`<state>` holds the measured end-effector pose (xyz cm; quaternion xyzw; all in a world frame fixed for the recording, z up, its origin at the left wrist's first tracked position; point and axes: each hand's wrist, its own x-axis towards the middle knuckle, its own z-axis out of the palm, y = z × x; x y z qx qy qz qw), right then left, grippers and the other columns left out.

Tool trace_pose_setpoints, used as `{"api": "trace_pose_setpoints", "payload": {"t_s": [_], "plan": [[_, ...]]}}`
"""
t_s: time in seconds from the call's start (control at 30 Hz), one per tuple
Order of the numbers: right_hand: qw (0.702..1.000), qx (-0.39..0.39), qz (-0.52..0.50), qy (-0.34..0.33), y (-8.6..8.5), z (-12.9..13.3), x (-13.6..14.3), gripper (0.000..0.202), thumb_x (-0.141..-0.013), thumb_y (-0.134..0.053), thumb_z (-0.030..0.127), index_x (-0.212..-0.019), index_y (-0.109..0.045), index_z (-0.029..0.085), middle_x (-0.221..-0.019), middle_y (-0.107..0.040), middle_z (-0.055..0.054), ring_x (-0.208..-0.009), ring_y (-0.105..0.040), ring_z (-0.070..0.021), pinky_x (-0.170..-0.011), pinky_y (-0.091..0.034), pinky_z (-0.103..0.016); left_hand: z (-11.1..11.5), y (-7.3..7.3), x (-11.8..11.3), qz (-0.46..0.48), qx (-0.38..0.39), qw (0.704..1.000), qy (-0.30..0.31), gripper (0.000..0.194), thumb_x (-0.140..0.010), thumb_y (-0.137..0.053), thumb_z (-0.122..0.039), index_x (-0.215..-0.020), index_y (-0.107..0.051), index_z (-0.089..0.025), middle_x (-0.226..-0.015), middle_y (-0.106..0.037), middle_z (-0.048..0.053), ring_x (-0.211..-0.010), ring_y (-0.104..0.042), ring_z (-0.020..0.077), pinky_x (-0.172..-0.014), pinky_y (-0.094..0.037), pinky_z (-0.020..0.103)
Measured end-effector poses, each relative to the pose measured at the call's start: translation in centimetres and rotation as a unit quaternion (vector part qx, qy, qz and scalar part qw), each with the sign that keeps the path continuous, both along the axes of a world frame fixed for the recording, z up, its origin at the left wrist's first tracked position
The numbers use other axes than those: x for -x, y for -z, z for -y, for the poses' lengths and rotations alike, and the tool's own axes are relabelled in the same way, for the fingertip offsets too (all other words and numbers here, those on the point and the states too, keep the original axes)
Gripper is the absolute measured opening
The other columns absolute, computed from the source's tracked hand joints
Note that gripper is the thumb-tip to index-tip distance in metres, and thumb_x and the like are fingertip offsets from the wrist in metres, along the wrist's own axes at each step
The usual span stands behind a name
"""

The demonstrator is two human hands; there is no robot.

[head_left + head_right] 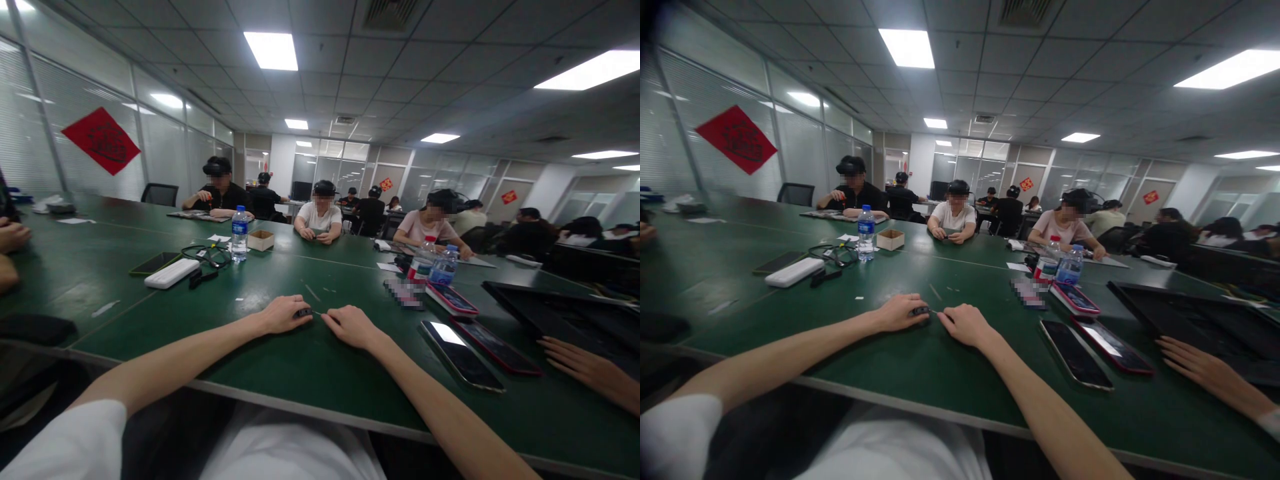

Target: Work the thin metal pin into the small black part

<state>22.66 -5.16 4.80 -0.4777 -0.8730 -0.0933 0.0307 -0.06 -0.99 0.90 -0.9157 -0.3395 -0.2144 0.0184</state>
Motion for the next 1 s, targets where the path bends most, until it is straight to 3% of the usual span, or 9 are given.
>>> {"api": "trace_pose_setpoints", "payload": {"t_s": [0.2,0.53,1.0], "plan": [[1.000,0.001,0.005,-0.007,0.11,-0.07,0.02,0.053,-0.098,-0.024,0.049,-0.087,-0.068,0.020,-0.085,-0.071,-0.007,-0.075,-0.064,-0.0176,-0.066,-0.040,-0.024,-0.26,0.35,0.00,-0.005,-0.012,1.000,-0.001,0.040,-0.093,-0.046,-0.048,-0.121,-0.060,-0.022,-0.100,-0.062,0.006,-0.084,-0.062,0.0170,-0.073,-0.047,0.025],[0.999,-0.020,0.030,-0.005,0.51,-0.06,0.15,0.052,-0.098,-0.026,0.048,-0.088,-0.068,0.020,-0.087,-0.072,-0.008,-0.081,-0.066,-0.0200,-0.070,-0.042,-0.026,-0.21,0.19,0.12,-0.018,-0.012,1.000,0.019,0.036,-0.093,-0.046,-0.046,-0.114,-0.063,-0.021,-0.096,-0.062,0.006,-0.084,-0.062,0.0165,-0.075,-0.047,0.025],[0.999,-0.005,-0.006,-0.052,0.39,0.42,0.12,0.052,-0.099,-0.027,0.045,-0.078,-0.066,0.018,-0.076,-0.069,-0.007,-0.069,-0.062,-0.0164,-0.067,-0.038,-0.025,-0.34,0.33,0.09,-0.040,-0.011,0.998,0.041,0.035,-0.094,-0.044,-0.046,-0.104,-0.065,-0.020,-0.091,-0.064,0.006,-0.080,-0.062,0.0178,-0.069,-0.045,0.026]]}}
